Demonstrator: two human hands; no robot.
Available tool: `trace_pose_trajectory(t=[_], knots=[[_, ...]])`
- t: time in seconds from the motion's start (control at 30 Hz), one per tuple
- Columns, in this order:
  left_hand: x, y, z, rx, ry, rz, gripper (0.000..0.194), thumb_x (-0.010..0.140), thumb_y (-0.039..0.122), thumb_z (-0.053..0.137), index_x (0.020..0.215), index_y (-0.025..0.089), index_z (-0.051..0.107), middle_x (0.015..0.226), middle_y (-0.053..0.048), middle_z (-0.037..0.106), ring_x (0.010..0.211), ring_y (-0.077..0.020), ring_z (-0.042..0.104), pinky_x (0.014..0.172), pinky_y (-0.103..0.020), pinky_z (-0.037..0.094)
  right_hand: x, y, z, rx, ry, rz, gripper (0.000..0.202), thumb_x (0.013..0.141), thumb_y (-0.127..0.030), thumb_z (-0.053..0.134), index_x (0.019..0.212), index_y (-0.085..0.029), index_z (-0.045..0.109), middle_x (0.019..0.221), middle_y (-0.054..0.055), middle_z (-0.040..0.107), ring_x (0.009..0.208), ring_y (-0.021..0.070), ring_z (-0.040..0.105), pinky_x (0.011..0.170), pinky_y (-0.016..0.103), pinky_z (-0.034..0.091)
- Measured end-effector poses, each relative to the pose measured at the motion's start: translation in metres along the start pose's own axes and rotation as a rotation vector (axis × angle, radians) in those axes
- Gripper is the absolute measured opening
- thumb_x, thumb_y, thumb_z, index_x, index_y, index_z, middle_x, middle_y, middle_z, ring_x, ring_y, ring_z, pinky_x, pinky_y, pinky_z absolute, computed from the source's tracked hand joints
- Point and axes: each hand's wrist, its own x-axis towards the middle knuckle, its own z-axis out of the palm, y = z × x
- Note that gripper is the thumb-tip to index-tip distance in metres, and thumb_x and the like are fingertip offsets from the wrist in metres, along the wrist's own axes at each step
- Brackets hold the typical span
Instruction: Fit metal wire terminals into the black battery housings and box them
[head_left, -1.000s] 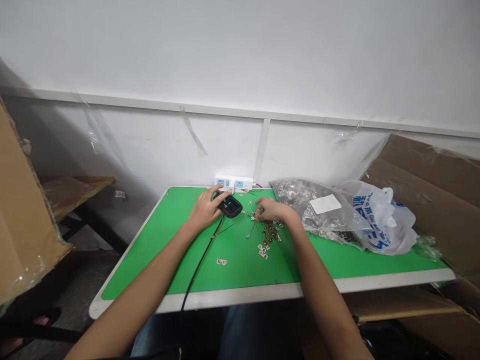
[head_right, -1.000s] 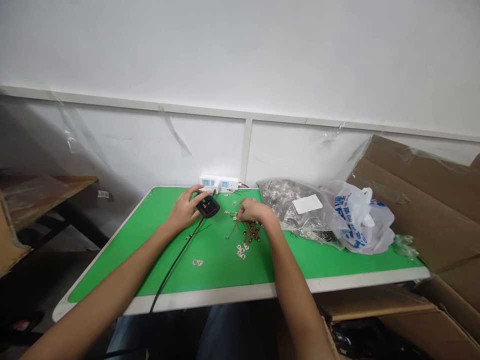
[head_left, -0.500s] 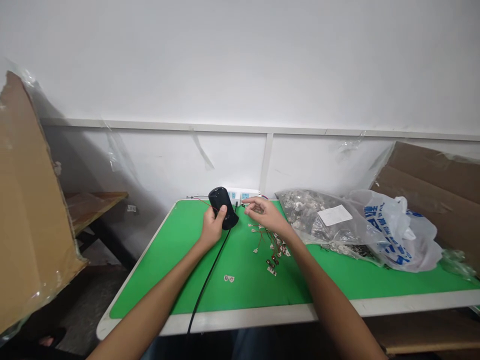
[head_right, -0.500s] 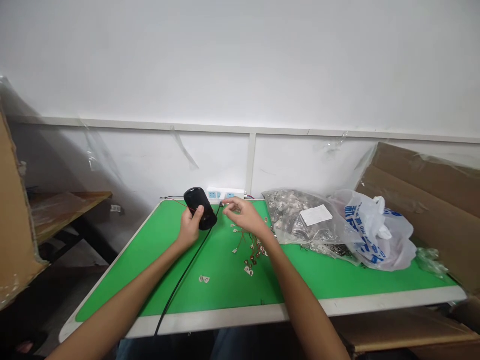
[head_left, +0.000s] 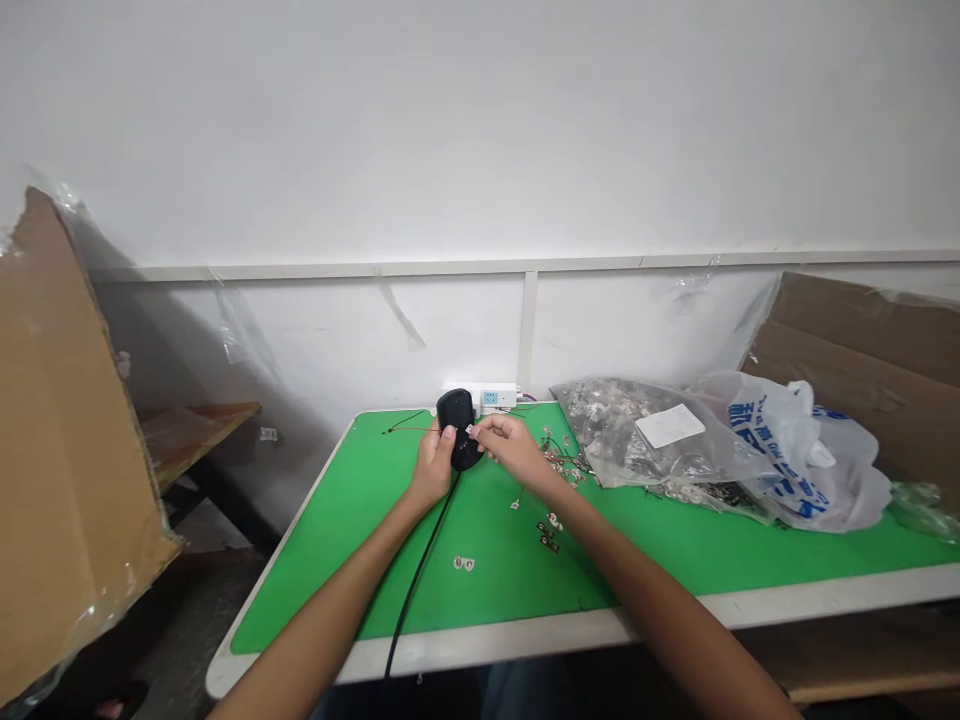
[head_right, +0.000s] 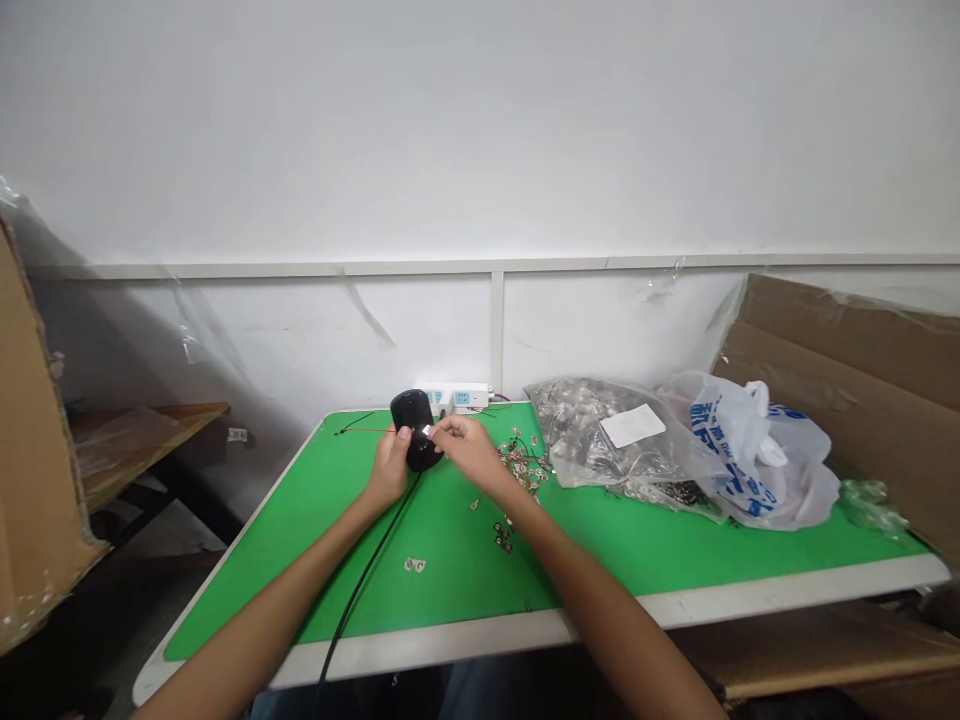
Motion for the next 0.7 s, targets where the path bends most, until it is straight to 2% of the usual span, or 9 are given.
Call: trace_pose_trajectory(t=[0.13,0.33,0.53,0.7], knots=[[0.0012,-0.0025,-0.0008,0.063,-0.019,0.035,0.069,0.095,0.077,0.05,0.122,0.015,0.069,0.097,-0.009,0.074,0.087,-0.0247,0.068,0.082,-0.037,0.056,0.0018,0.0023,-0.0009,-0.021,0.029,-0.024,0.034,0.079,-0.056,0.072,0.076,-0.023,0.066,0.07,-0.002,0.063,0.068,0.0167,0.057,0.068,0.03,0.047],[0.0012,0.0026,0.0012,0.127,-0.026,0.092,0.067,0.098,0.076,0.045,0.118,0.017,0.07,0.105,-0.012,0.074,0.105,-0.0303,0.069,0.099,-0.045,0.055,-0.0012,-0.0036,0.0011,-0.051,0.087,-0.059,0.026,0.081,-0.049,0.068,0.074,-0.023,0.068,0.078,0.0,0.069,0.081,0.0193,0.061,0.083,0.032,0.049],[-0.0006,-0.0009,0.0018,0.155,-0.088,0.116,0.07,0.1,0.075,0.042,0.128,0.017,0.068,0.116,-0.014,0.075,0.108,-0.0303,0.069,0.1,-0.045,0.055,-0.0031,-0.0026,0.0046,0.01,0.113,-0.015,0.026,0.078,-0.048,0.07,0.075,-0.022,0.071,0.079,0.0,0.07,0.084,0.02,0.061,0.087,0.034,0.048],[-0.0017,-0.0042,0.0019,0.206,-0.107,0.136,0.071,0.102,0.073,0.039,0.134,0.016,0.066,0.114,-0.014,0.075,0.102,-0.0295,0.071,0.094,-0.044,0.057,-0.0044,0.0001,0.0083,0.103,0.131,0.047,0.026,0.075,-0.047,0.073,0.074,-0.021,0.072,0.077,-0.001,0.068,0.078,0.0173,0.058,0.081,0.031,0.046]])
